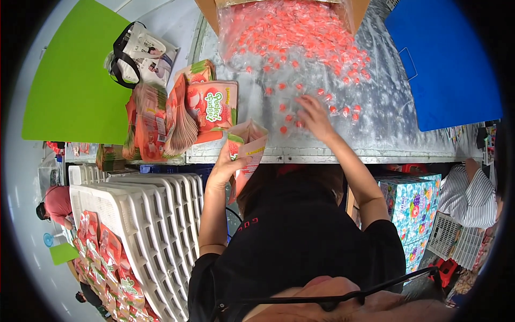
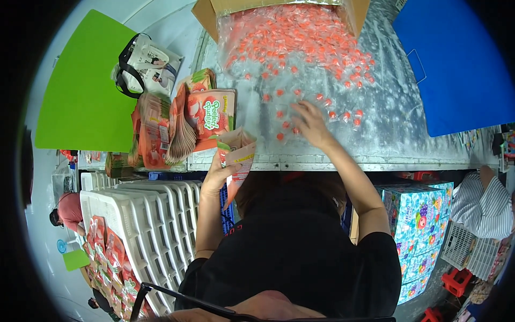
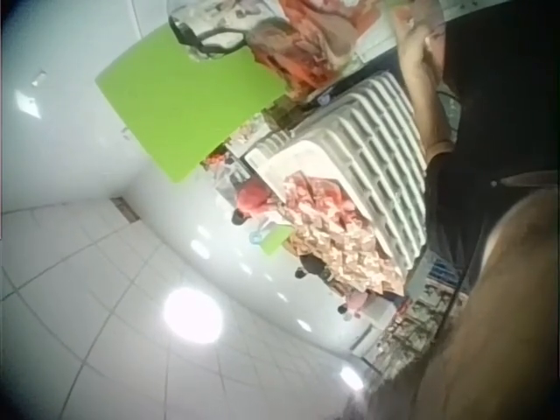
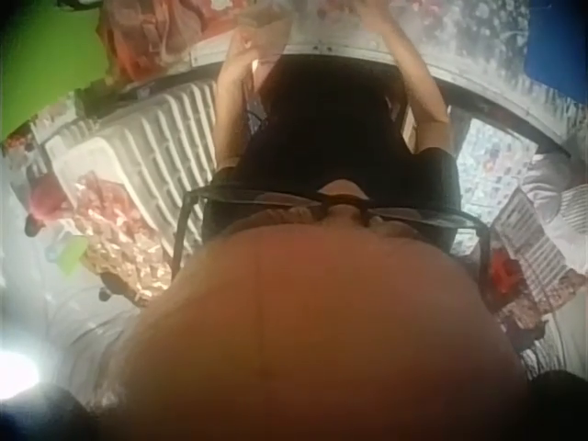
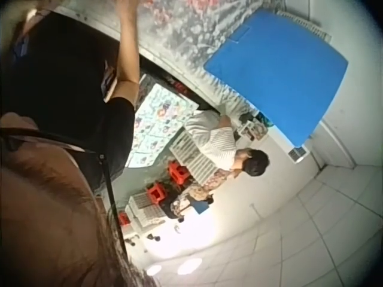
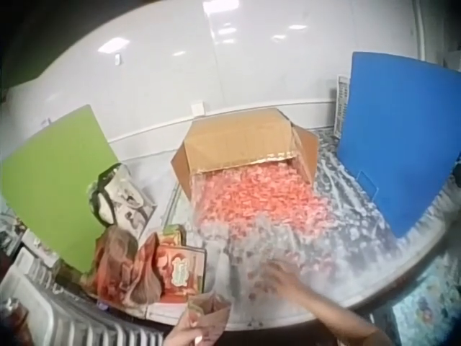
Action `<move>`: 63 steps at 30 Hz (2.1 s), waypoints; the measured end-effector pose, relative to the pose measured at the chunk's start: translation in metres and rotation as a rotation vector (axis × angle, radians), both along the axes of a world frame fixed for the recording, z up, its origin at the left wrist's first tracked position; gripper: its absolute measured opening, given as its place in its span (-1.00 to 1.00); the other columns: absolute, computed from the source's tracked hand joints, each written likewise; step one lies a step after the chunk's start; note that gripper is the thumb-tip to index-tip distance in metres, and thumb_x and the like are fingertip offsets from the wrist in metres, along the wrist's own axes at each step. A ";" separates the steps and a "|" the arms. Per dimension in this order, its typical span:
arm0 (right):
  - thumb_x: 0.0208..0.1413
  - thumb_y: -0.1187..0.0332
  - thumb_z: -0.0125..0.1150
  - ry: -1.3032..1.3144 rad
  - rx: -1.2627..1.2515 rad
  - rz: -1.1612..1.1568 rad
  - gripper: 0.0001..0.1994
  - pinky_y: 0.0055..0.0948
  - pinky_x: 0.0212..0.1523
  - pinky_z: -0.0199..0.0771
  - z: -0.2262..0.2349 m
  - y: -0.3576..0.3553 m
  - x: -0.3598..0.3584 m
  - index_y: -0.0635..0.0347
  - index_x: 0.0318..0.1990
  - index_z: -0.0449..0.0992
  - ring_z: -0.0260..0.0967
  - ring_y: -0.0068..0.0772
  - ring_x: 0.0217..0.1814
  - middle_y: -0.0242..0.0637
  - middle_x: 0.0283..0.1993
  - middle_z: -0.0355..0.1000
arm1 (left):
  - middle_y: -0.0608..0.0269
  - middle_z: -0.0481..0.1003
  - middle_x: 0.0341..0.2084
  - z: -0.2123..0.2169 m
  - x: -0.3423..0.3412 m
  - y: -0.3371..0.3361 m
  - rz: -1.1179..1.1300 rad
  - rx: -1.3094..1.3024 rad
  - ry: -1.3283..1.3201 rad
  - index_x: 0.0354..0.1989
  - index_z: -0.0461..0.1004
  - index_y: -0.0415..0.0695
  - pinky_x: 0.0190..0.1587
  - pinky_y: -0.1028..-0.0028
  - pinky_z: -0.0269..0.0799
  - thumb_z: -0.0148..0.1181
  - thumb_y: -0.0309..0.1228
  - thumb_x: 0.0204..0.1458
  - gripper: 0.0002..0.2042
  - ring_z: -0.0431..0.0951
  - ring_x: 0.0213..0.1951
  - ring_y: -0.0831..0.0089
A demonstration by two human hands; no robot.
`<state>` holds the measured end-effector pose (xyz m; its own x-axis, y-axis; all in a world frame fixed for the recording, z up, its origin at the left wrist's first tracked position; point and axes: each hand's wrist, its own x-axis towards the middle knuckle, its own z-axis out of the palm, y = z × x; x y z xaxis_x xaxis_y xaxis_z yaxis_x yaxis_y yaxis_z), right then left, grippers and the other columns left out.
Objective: Manually filling small plastic pouches with pink candies from a large bulk box and stacking the filled bags onto industrial trays.
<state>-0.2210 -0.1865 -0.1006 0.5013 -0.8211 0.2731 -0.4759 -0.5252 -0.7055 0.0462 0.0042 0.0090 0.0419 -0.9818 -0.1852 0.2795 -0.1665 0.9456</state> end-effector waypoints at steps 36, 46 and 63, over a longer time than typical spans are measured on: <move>0.23 0.44 0.11 -0.857 0.490 -0.022 -0.82 -0.42 0.08 0.37 0.119 0.066 0.069 0.32 -0.08 0.50 0.38 -0.43 0.05 -0.23 0.02 0.40 | -0.09 0.15 0.15 0.011 -0.066 -0.042 0.051 -0.328 -0.979 0.36 0.16 -0.04 0.24 0.13 0.24 0.40 -0.58 -0.38 -0.06 0.23 0.21 -0.08; 0.29 0.32 0.01 -0.508 -0.060 -0.045 -0.75 -0.22 0.20 0.25 0.121 0.052 0.045 0.19 0.02 0.49 0.31 -0.11 0.17 -0.12 0.13 0.35 | -0.08 0.15 0.15 0.005 -0.071 -0.043 0.159 -0.463 -0.895 0.37 0.11 -0.11 0.22 0.10 0.24 0.40 -0.59 -0.33 -0.07 0.25 0.17 -0.05; 0.00 -0.21 0.25 0.342 -0.272 -0.326 -0.25 0.55 0.30 -0.26 0.023 -0.033 0.087 -0.19 0.35 0.28 -0.06 0.16 0.45 -0.14 0.40 0.09 | -0.04 0.19 0.14 0.004 -0.027 -0.026 0.405 -0.405 -0.836 0.34 0.13 -0.18 0.30 0.18 0.14 0.44 -0.56 -0.28 -0.11 0.23 0.22 0.04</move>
<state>-0.1345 -0.2192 -0.0773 0.3301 -0.8712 0.3633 -0.8231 -0.4540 -0.3410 0.0197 -0.0218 0.0131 0.3498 -0.8474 0.3994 -0.5337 0.1701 0.8284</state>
